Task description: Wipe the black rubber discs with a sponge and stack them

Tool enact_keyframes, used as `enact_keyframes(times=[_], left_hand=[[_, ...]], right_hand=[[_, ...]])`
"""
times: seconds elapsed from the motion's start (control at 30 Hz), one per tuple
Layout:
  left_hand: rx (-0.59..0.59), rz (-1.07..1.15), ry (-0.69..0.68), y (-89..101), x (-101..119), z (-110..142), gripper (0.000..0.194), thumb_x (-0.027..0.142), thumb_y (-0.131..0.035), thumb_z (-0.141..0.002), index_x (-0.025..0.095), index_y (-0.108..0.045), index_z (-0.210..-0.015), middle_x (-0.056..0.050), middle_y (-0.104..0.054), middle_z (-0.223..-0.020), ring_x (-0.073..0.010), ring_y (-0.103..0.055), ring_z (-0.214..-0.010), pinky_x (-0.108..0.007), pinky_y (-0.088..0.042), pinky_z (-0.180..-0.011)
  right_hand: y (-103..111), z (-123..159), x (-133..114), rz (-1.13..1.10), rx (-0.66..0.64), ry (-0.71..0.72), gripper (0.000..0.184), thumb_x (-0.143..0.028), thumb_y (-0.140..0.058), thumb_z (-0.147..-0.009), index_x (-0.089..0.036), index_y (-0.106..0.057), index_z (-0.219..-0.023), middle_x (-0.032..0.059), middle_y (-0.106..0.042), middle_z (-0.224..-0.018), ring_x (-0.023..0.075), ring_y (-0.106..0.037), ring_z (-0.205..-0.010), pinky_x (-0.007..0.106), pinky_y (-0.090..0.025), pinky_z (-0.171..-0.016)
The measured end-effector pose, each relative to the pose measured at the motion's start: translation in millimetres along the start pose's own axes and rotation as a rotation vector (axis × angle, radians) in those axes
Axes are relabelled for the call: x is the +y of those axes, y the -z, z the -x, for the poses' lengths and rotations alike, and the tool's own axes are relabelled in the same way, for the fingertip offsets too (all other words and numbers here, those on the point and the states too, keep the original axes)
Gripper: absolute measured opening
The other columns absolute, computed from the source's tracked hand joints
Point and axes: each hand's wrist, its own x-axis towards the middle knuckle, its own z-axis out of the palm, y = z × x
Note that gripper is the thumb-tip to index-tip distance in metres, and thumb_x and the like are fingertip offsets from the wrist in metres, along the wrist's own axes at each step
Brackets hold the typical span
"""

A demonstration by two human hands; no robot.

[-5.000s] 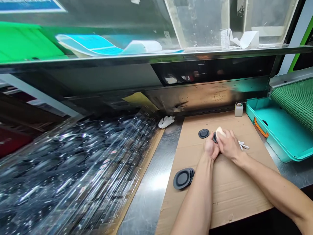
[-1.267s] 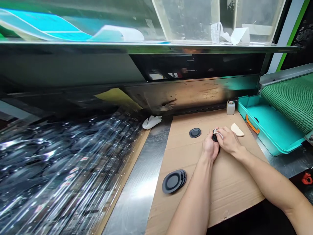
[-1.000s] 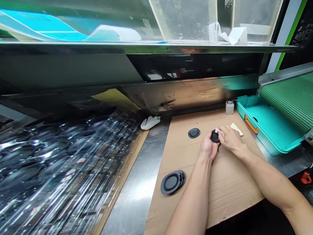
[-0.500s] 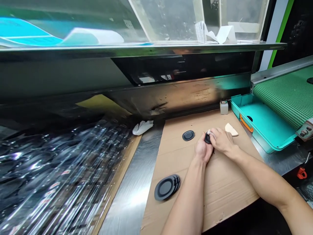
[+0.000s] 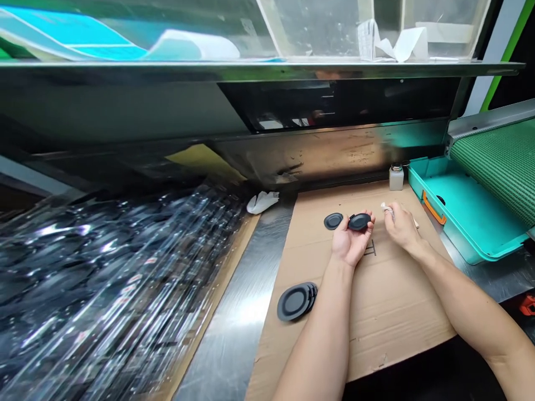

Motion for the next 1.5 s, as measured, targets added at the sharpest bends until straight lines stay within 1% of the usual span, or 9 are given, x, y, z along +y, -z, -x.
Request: enact_keyframes(times=[0.13,0.3,0.5,0.67,0.87,1.17,1.27,1.4,1.5], left_hand=[[0.106,-0.035,0.071,-1.4,0.3,0.5,0.059,0.056,-0.030,-0.102,0.007,-0.062,-0.100,-0.015,-0.067,-0.080,-0.0143,-0.064,-0.062,-0.018,-0.051,-0.045],[0.197,-0.224,0.059,-1.6,-5.5,-1.1,0.069,0.060,-0.020,-0.102,0.006,-0.062,-0.091,-0.014,-0.066,-0.070,-0.0118,-0.059,-0.050,-0.016,-0.047,-0.040],[0.186,-0.435,-0.038,2.2,-19.2,-6.4,0.061,0.062,-0.033,-0.100,0.011,-0.062,-0.081,-0.007,-0.063,-0.062,-0.0127,-0.058,-0.046,-0.021,-0.049,-0.040],[0.133,-0.556,-0.088,2.7,-28.8,-6.0,0.051,0.058,-0.043,-0.099,0.014,-0.060,-0.078,-0.003,-0.062,-0.060,-0.0124,-0.058,-0.049,-0.023,-0.053,-0.047],[0.244,-0.673,-0.217,5.4,-34.3,-9.1,0.052,0.059,-0.045,-0.098,0.015,-0.059,-0.073,-0.001,-0.058,-0.054,-0.0117,-0.054,-0.044,-0.024,-0.053,-0.049],[0.304,-0.810,-0.354,22.0,-39.6,-22.6,0.046,0.054,-0.050,-0.096,0.019,-0.063,-0.070,-0.004,-0.061,-0.056,-0.0167,-0.060,-0.051,-0.024,-0.045,-0.047],[0.337,-0.952,-0.393,21.6,-38.2,-20.6,0.051,0.055,-0.050,-0.096,0.020,-0.061,-0.061,-0.005,-0.060,-0.053,-0.0180,-0.059,-0.052,-0.025,-0.042,-0.048],[0.350,-1.131,-0.467,16.6,-37.4,-14.1,0.056,0.051,-0.044,-0.099,0.019,-0.061,-0.057,-0.008,-0.065,-0.056,-0.0184,-0.059,-0.054,-0.026,-0.039,-0.050],[0.314,-1.171,-0.436,14.9,-37.9,-11.2,0.063,0.055,-0.036,-0.100,0.019,-0.060,-0.054,-0.008,-0.061,-0.050,-0.0183,-0.056,-0.047,-0.027,-0.038,-0.046]], right_hand=[[1.5,-5.3,5.4,-0.093,0.002,-0.064,0.027,-0.023,-0.037,-0.097,-0.016,-0.058,-0.114,0.0108,-0.071,-0.101,0.0249,-0.064,-0.090,0.032,-0.043,-0.077],[4.9,-5.2,2.1,-0.149,-0.036,0.052,0.024,-0.032,-0.045,-0.100,-0.020,-0.065,-0.106,0.0068,-0.073,-0.097,0.0215,-0.065,-0.087,0.030,-0.044,-0.079],[2.2,3.7,-8.9,-0.100,-0.158,0.246,0.019,-0.027,-0.053,-0.099,-0.021,-0.071,-0.100,0.0048,-0.068,-0.094,0.0172,-0.063,-0.089,0.026,-0.044,-0.080],[4.4,8.3,-14.0,0.089,-0.197,0.256,0.025,-0.030,-0.048,-0.102,-0.022,-0.071,-0.106,0.0055,-0.066,-0.102,0.0177,-0.061,-0.092,0.026,-0.042,-0.078],[7.3,12.2,-20.1,0.305,-0.213,0.229,0.027,-0.032,-0.047,-0.100,-0.021,-0.071,-0.097,0.0077,-0.068,-0.100,0.0205,-0.061,-0.091,0.029,-0.040,-0.072],[3.9,8.9,-20.2,0.267,-0.235,0.281,0.023,-0.025,-0.048,-0.097,-0.019,-0.069,-0.088,0.0079,-0.068,-0.093,0.0198,-0.061,-0.084,0.029,-0.040,-0.071],[3.9,9.8,-21.5,0.289,-0.225,0.222,0.022,-0.026,-0.050,-0.096,-0.019,-0.069,-0.088,0.0087,-0.069,-0.094,0.0201,-0.061,-0.082,0.029,-0.040,-0.070],[4.0,9.4,-20.6,0.263,-0.239,0.276,0.024,-0.024,-0.049,-0.097,-0.019,-0.069,-0.086,0.0081,-0.069,-0.093,0.0190,-0.061,-0.082,0.029,-0.040,-0.070],[4.5,8.2,-17.8,0.244,-0.234,0.280,0.023,-0.023,-0.050,-0.095,-0.019,-0.068,-0.082,0.0067,-0.068,-0.090,0.0184,-0.060,-0.079,0.029,-0.039,-0.069]])
